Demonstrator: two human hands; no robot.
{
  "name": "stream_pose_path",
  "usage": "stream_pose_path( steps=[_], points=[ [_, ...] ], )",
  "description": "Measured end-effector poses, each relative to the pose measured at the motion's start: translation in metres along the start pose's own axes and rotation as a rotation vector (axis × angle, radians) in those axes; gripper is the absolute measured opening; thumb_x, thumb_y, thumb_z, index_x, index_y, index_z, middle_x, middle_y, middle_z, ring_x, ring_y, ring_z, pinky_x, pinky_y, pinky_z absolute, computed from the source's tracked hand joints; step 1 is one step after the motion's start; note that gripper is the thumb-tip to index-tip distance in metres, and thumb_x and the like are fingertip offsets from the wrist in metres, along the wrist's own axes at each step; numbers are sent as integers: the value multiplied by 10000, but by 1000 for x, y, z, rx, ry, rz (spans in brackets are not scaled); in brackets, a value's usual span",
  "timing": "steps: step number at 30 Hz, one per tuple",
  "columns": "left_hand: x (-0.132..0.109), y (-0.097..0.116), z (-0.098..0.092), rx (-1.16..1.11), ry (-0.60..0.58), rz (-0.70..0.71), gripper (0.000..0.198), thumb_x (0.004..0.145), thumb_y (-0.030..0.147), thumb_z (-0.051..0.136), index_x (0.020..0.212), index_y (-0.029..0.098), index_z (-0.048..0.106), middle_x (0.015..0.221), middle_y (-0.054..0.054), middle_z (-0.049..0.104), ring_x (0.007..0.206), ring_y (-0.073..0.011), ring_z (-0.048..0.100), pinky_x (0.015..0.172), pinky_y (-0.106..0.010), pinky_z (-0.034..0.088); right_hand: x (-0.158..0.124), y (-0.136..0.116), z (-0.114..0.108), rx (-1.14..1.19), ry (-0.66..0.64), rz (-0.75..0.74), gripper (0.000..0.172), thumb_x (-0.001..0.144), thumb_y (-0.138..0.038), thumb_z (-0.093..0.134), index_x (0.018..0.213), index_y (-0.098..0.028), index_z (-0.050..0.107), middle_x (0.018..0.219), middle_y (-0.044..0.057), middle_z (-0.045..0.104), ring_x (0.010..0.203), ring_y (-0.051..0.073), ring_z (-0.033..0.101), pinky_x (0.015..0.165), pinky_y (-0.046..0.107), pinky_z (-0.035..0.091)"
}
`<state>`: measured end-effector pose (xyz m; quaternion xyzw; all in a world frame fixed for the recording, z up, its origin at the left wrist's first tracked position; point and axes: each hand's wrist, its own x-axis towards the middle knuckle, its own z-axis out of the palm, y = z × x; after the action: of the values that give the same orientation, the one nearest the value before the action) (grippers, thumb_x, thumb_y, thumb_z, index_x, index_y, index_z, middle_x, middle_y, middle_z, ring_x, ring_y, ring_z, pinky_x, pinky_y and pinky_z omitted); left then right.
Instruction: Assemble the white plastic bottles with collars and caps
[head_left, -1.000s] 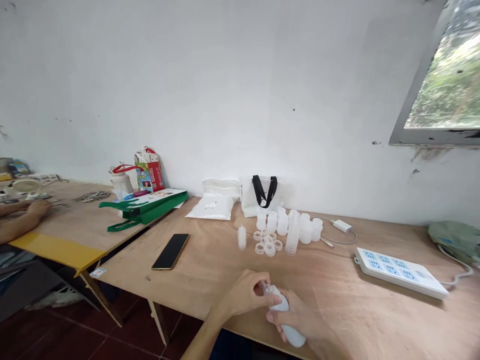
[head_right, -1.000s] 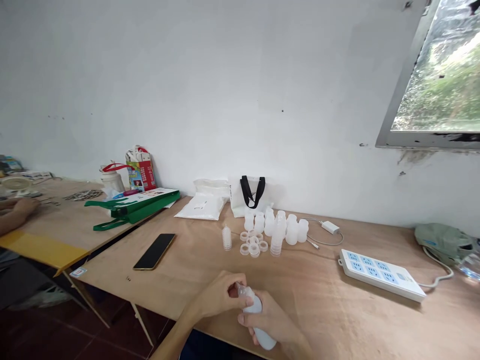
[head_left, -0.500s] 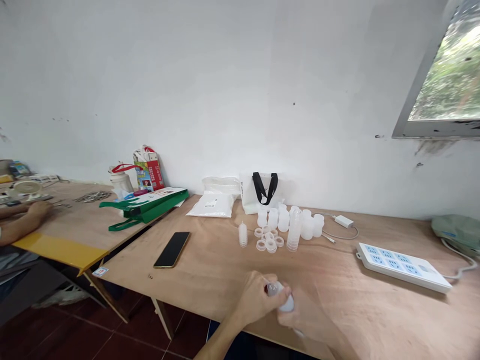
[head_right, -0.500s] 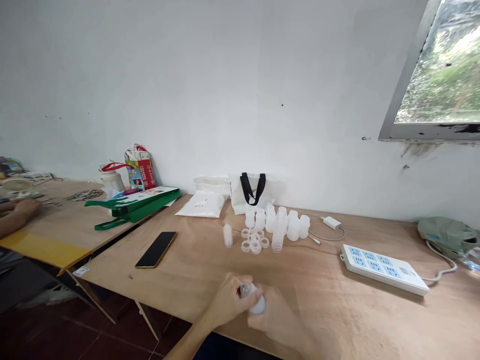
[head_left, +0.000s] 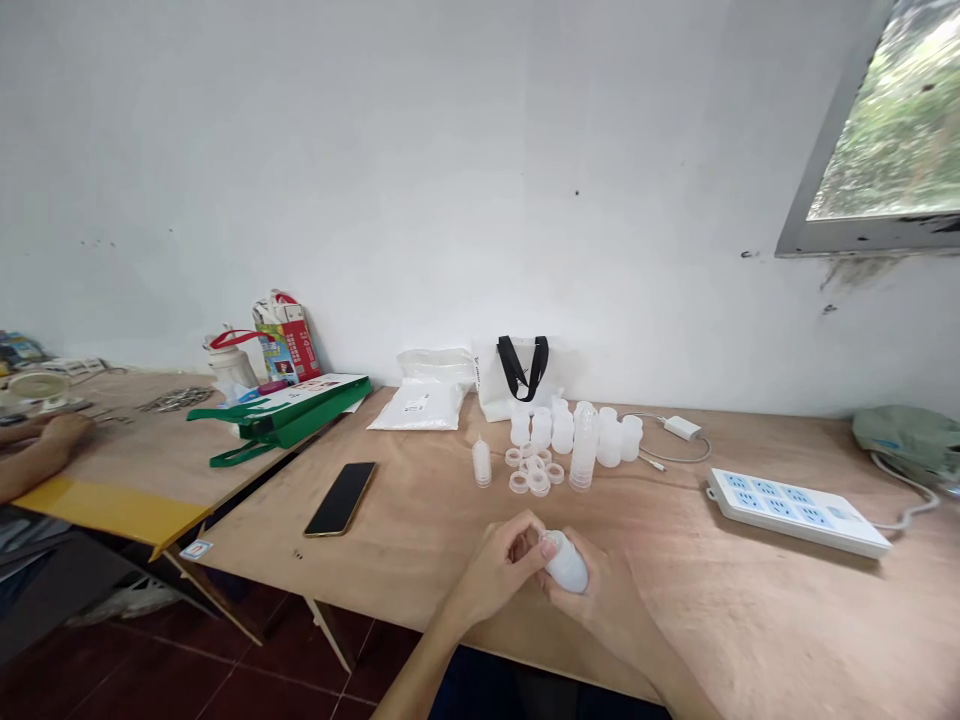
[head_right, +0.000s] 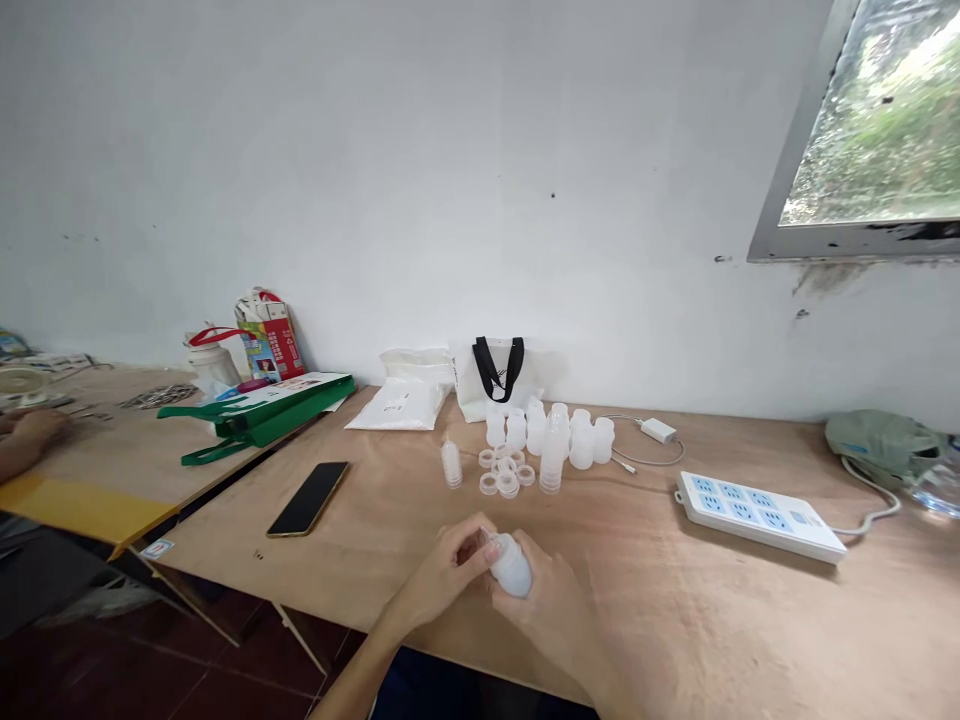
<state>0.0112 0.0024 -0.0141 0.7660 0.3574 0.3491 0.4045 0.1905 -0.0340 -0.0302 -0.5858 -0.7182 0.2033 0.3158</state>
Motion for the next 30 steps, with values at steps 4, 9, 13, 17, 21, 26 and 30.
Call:
stream_pose_path(
  steps=[4, 9, 13, 17, 21, 26, 30],
  points=[
    [-5, 9, 0, 54, -76, 27, 431, 1016, 594, 404, 1113, 206, 563, 932, -16, 625, 824, -168, 547, 747, -253, 407, 2, 2, -3, 104, -52, 6, 99, 840, -334, 618, 898, -255, 630, 780, -10, 722, 694, 200, 655, 623, 268, 418],
    [-5, 9, 2, 41, -114, 85, 535, 1038, 620, 276, 842, 194, 532, 793, 8, 559, 741, -153, 504, 708, -255, 374, 6, 9, -11, 191, 10, 30, 136, 822, -354, 632, 906, -248, 618, 814, 1, 723, 744, 215, 663, 653, 287, 458],
    [-4, 11, 4, 75, -87, 43, 511, 1036, 600, 348, 771, 193, 507, 721, 30, 521, 674, -134, 460, 658, -252, 331, 6, 12, -17, 259, 16, 32, 161, 832, -388, 620, 881, -236, 603, 815, 12, 710, 756, 223, 659, 677, 311, 480],
    [-6, 18, 6, 20, -81, -14, 341, 1049, 525, 404, 1139, 229, 546, 972, 3, 643, 869, -165, 568, 808, -260, 403, 4, 9, -15, 221, -49, 9, 173, 839, -387, 616, 938, -246, 632, 787, 6, 719, 733, 226, 673, 659, 306, 476],
    [-7, 19, 4, 1, -85, 7, 349, 1057, 515, 386, 1115, 223, 568, 1063, -23, 660, 978, -186, 591, 894, -287, 415, 5, 7, -13, 154, -33, 6, 143, 847, -366, 622, 933, -257, 656, 783, 5, 731, 750, 234, 687, 662, 300, 476],
    [-4, 15, -1, -29, -80, -22, 422, 1055, 533, 380, 899, 197, 583, 882, -5, 639, 837, -158, 577, 766, -260, 412, 6, 9, -17, 150, -9, -4, 197, 872, -387, 616, 1006, -253, 669, 793, 9, 735, 759, 235, 687, 646, 299, 472],
    [-7, 18, -1, -29, -39, -67, 355, 1033, 533, 451, 1201, 240, 558, 1041, -14, 647, 921, -170, 584, 789, -264, 421, 5, 8, -17, 104, -60, 10, 167, 871, -370, 623, 993, -262, 660, 793, 2, 732, 738, 228, 679, 630, 286, 440]
  ],
)
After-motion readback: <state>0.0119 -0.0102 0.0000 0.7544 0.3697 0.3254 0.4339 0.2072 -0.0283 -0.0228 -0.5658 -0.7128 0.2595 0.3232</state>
